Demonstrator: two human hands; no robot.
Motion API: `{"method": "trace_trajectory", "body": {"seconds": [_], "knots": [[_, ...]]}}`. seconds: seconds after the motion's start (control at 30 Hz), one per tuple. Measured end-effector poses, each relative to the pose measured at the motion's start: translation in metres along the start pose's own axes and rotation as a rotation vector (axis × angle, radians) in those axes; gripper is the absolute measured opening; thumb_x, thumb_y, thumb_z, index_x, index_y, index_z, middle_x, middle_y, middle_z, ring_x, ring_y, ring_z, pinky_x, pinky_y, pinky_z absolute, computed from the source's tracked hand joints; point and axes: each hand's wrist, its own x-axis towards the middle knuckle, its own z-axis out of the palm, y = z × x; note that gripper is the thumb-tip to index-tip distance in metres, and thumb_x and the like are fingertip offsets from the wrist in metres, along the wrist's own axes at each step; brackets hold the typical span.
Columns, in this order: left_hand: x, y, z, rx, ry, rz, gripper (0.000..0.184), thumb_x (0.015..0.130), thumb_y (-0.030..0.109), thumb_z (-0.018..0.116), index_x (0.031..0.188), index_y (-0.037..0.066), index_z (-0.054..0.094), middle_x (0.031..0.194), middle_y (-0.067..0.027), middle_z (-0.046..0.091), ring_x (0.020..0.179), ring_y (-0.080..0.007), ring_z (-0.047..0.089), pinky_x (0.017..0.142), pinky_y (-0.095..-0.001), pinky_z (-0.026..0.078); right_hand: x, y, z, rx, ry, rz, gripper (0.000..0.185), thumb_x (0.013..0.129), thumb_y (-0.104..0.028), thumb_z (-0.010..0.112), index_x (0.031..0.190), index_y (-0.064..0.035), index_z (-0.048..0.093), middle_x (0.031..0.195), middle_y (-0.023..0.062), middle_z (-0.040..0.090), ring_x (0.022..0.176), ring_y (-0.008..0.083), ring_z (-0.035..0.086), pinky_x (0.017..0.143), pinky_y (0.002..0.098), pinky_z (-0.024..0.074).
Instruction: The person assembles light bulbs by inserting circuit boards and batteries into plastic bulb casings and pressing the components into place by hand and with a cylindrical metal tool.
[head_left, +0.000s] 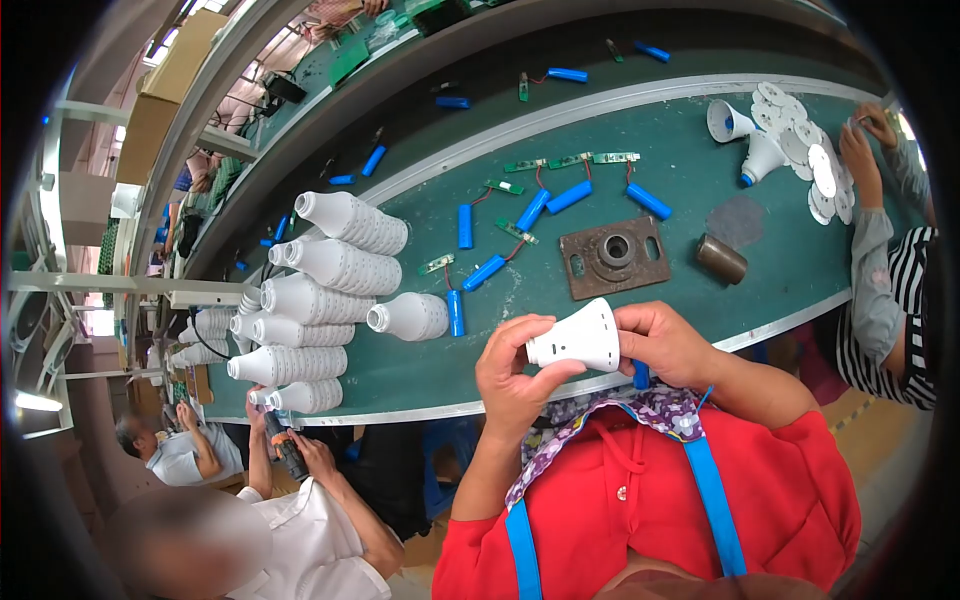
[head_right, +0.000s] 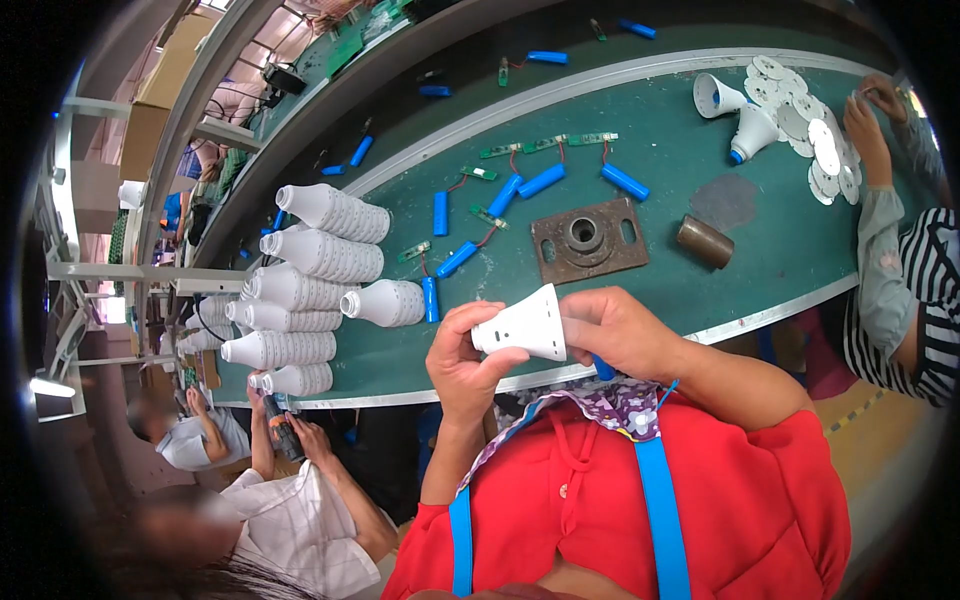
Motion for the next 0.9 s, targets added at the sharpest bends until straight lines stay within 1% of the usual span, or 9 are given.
{"method": "trace_trajectory", "body": {"seconds": [0.07, 0.13, 0.33, 0.43, 0.53, 0.63, 0.73, 0.83, 0.9], "knots": [[0.001, -0.002, -0.002, 0.014, -0.009, 0.038, 0.049, 0.059, 0.007, 0.083, 0.101, 0.002, 0.058, 0.103, -0.0105, 0.056, 0.091, -0.0166, 0.057, 0.074, -0.0266, 0.049, 0.000, 0.002, -0.001, 0.003, -0.009, -0.002, 0.022, 0.091, -0.020, 0.052, 0.096, -0.0014, 0.062, 0.073, -0.0006, 0.056, 0.060, 0.0055, 0.046, 0.052, 0.0216, 0.0370], [0.002, -0.001, -0.002, 0.016, -0.017, 0.038, 0.049, 0.059, 0.007, 0.083, 0.101, 0.002, 0.058, 0.103, -0.0105, 0.056, 0.092, -0.0167, 0.057, 0.075, -0.0268, 0.049, 0.000, 0.003, 0.000, 0.024, -0.005, -0.008, 0.021, 0.090, -0.020, 0.052, 0.095, -0.0011, 0.062, 0.071, -0.0005, 0.055, 0.059, 0.0057, 0.045, 0.052, 0.0219, 0.0364], [0.001, -0.003, -0.003, 0.007, -0.032, 0.031, 0.049, 0.058, 0.008, 0.084, 0.100, 0.002, 0.059, 0.102, -0.0110, 0.056, 0.092, -0.0179, 0.058, 0.075, -0.0278, 0.049, 0.000, 0.001, -0.002, -0.031, -0.027, -0.010, 0.022, 0.090, -0.019, 0.053, 0.100, -0.0019, 0.062, 0.077, -0.0009, 0.058, 0.066, 0.0052, 0.049, 0.057, 0.0214, 0.0403], [0.003, -0.003, -0.004, 0.014, -0.047, 0.081, 0.050, 0.057, 0.009, 0.084, 0.100, 0.002, 0.059, 0.102, -0.0112, 0.057, 0.092, -0.0190, 0.058, 0.075, -0.0285, 0.050, -0.003, -0.001, -0.003, -0.101, -0.045, -0.116, 0.023, 0.090, -0.017, 0.051, 0.105, -0.0010, 0.060, 0.088, 0.0005, 0.060, 0.077, 0.0080, 0.053, 0.068, 0.0236, 0.0440], [0.003, -0.005, -0.006, 0.011, -0.075, 0.102, 0.051, 0.056, 0.009, 0.085, 0.100, 0.003, 0.059, 0.102, -0.0116, 0.057, 0.092, -0.0196, 0.059, 0.075, -0.0289, 0.050, 0.000, 0.005, -0.010, -0.188, -0.113, -0.230, 0.024, 0.090, -0.014, 0.050, 0.108, 0.0001, 0.058, 0.096, 0.0047, 0.060, 0.085, 0.0130, 0.055, 0.077, 0.0271, 0.0439], [0.003, -0.004, -0.010, 0.004, -0.079, 0.105, 0.051, 0.055, 0.010, 0.085, 0.099, 0.004, 0.060, 0.102, -0.0116, 0.058, 0.091, -0.0195, 0.059, 0.075, -0.0288, 0.050, 0.006, 0.002, -0.009, -0.468, -0.096, -0.506, 0.024, 0.089, -0.011, 0.048, 0.107, 0.0006, 0.057, 0.098, 0.0082, 0.059, 0.088, 0.0166, 0.054, 0.081, 0.0293, 0.0426], [0.004, -0.006, -0.005, 0.006, -0.056, 0.116, 0.050, 0.055, 0.011, 0.085, 0.097, 0.003, 0.061, 0.099, -0.0119, 0.060, 0.090, -0.0201, 0.059, 0.076, -0.0291, 0.048, 0.004, 0.001, -0.007, -0.326, -0.071, -0.426, 0.024, 0.087, -0.011, 0.050, 0.106, 0.0000, 0.058, 0.091, 0.0091, 0.059, 0.082, 0.0170, 0.054, 0.076, 0.0290, 0.0433], [0.004, -0.010, -0.011, 0.135, -0.052, 0.181, 0.051, 0.054, 0.012, 0.086, 0.098, 0.003, 0.061, 0.097, -0.0118, 0.060, 0.090, -0.0209, 0.057, 0.076, -0.0295, 0.046, 0.003, 0.002, -0.008, -0.551, -0.032, -0.420, 0.025, 0.085, -0.013, 0.053, 0.106, -0.0003, 0.059, 0.086, 0.0062, 0.059, 0.075, 0.0129, 0.053, 0.069, 0.0280, 0.0435], [0.003, -0.003, -0.012, 0.184, -0.031, 0.175, 0.051, 0.056, 0.011, 0.084, 0.100, 0.002, 0.061, 0.101, -0.0120, 0.058, 0.092, -0.0211, 0.056, 0.079, -0.0301, 0.045, 0.010, 0.002, 0.006, -0.448, 0.009, -0.371, 0.027, 0.083, -0.015, 0.055, 0.105, -0.0004, 0.060, 0.084, 0.0046, 0.059, 0.072, 0.0100, 0.051, 0.065, 0.0274, 0.0430]]}}
